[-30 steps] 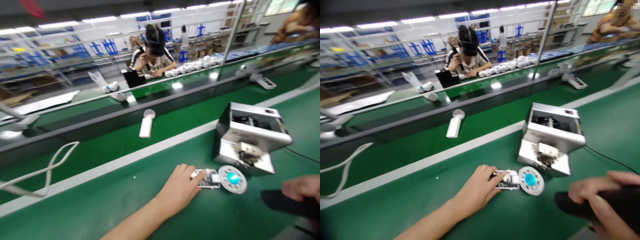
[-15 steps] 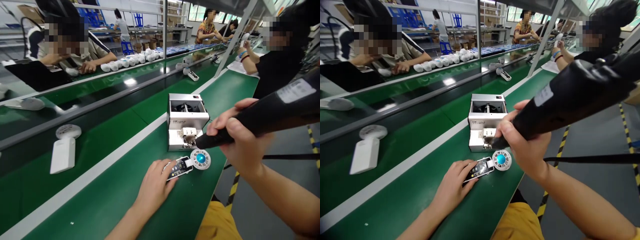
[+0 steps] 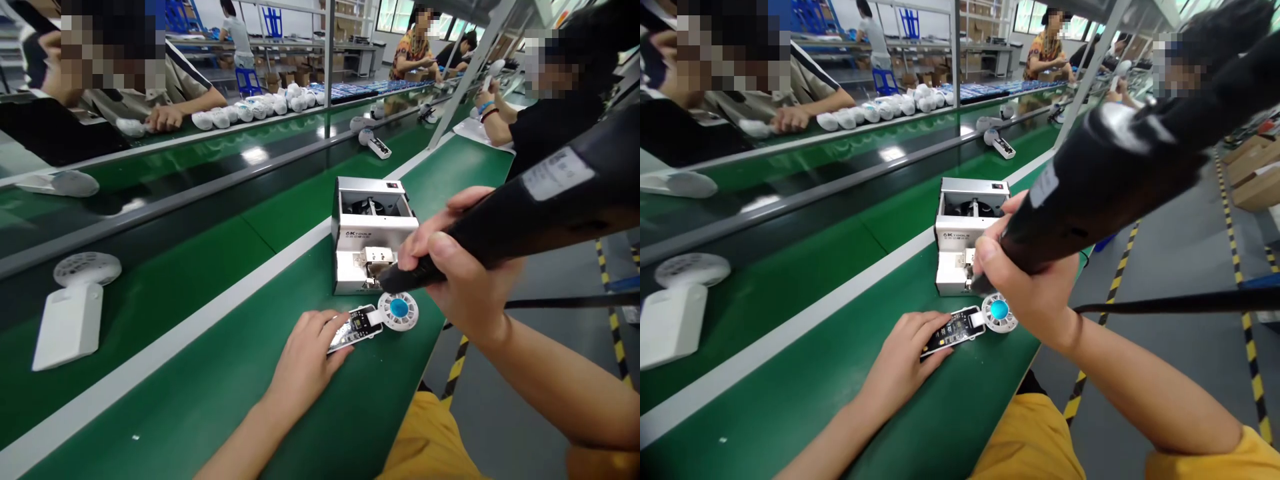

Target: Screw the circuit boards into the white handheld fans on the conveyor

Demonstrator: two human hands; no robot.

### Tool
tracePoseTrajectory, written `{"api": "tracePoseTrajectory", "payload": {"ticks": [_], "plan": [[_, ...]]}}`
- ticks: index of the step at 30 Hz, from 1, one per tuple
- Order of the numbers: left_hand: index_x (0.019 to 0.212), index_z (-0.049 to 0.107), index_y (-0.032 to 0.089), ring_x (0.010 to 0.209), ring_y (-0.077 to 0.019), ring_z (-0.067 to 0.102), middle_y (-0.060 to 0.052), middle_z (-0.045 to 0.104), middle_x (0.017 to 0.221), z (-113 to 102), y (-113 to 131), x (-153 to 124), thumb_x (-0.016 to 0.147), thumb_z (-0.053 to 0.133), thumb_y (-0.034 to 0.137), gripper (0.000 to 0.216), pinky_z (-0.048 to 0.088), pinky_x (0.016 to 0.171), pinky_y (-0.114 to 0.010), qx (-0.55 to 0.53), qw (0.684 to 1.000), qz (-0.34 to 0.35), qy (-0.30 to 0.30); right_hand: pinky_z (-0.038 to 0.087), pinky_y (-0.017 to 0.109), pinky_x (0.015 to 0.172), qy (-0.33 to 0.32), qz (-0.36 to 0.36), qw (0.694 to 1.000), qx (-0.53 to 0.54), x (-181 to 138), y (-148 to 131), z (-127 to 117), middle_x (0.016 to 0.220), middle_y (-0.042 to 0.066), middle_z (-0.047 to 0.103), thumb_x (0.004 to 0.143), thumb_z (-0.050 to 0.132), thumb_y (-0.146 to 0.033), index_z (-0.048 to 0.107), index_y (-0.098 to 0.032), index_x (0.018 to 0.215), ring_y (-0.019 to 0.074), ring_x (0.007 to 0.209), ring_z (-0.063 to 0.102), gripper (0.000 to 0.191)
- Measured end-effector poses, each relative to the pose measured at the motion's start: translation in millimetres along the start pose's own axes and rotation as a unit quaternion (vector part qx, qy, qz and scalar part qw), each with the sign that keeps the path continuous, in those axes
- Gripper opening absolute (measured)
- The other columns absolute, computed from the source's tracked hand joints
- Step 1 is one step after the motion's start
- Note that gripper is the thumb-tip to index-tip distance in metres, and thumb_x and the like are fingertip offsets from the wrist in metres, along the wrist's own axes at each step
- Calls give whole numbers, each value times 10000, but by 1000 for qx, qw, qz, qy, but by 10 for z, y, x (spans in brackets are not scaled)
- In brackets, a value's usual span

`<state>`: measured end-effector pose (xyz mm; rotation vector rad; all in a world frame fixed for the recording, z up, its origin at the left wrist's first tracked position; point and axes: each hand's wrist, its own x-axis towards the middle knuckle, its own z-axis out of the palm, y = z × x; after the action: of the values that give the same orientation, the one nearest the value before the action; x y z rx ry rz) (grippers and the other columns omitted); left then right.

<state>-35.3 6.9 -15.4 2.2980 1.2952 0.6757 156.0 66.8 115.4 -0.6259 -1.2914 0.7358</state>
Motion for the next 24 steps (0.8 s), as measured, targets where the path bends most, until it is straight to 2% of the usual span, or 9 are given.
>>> {"api": "tracePoseTrajectory", "payload": {"ticks": [3,5,10,14,20,24], "plan": [[1286,505,234,1050,-262,520,-61,597,1207,-3,6,13,849,709,198,484,489,892,-423,-5,1000,1,3,512,393,537,-54,38,998,15,-140,-29,-61,677,-35,621,857,653,-190,496,-249,1116,187,524,575,308],[1284,503,234,1048,-261,521,-60,599,1198,-4,8,20,844,716,193,491,487,893,-421,-7,1000,2,6,508,398,537,-68,44,996,26,-219,7,-72,696,-31,624,866,647,-197,483,-259,1148,187,527,579,332],[1282,497,240,1045,-260,528,-63,597,1193,-6,16,22,857,703,201,474,485,889,-422,-15,1000,2,9,492,366,522,-51,32,997,39,-294,157,-22,712,-29,619,857,632,-143,500,-240,1104,175,534,591,296],[1280,497,236,1048,-259,525,-64,596,1196,-17,37,15,859,701,203,469,484,889,-422,-20,1000,1,7,484,323,482,-65,38,996,50,-304,209,4,723,-38,623,853,629,-120,485,-250,1095,164,533,586,310],[1268,505,221,1040,-254,516,-58,600,1186,-28,53,28,845,719,192,475,476,896,-414,-22,1000,-5,0,532,343,573,-85,48,994,52,-305,271,54,710,-36,616,833,641,-123,505,-244,1050,165,571,596,283],[1268,505,215,1037,-252,513,-63,598,1186,-17,46,44,851,713,197,466,473,898,-412,-24,1000,-4,1,505,326,540,-86,55,993,52,-291,371,86,681,-38,613,835,653,-128,522,-237,1028,159,542,577,258]]}}
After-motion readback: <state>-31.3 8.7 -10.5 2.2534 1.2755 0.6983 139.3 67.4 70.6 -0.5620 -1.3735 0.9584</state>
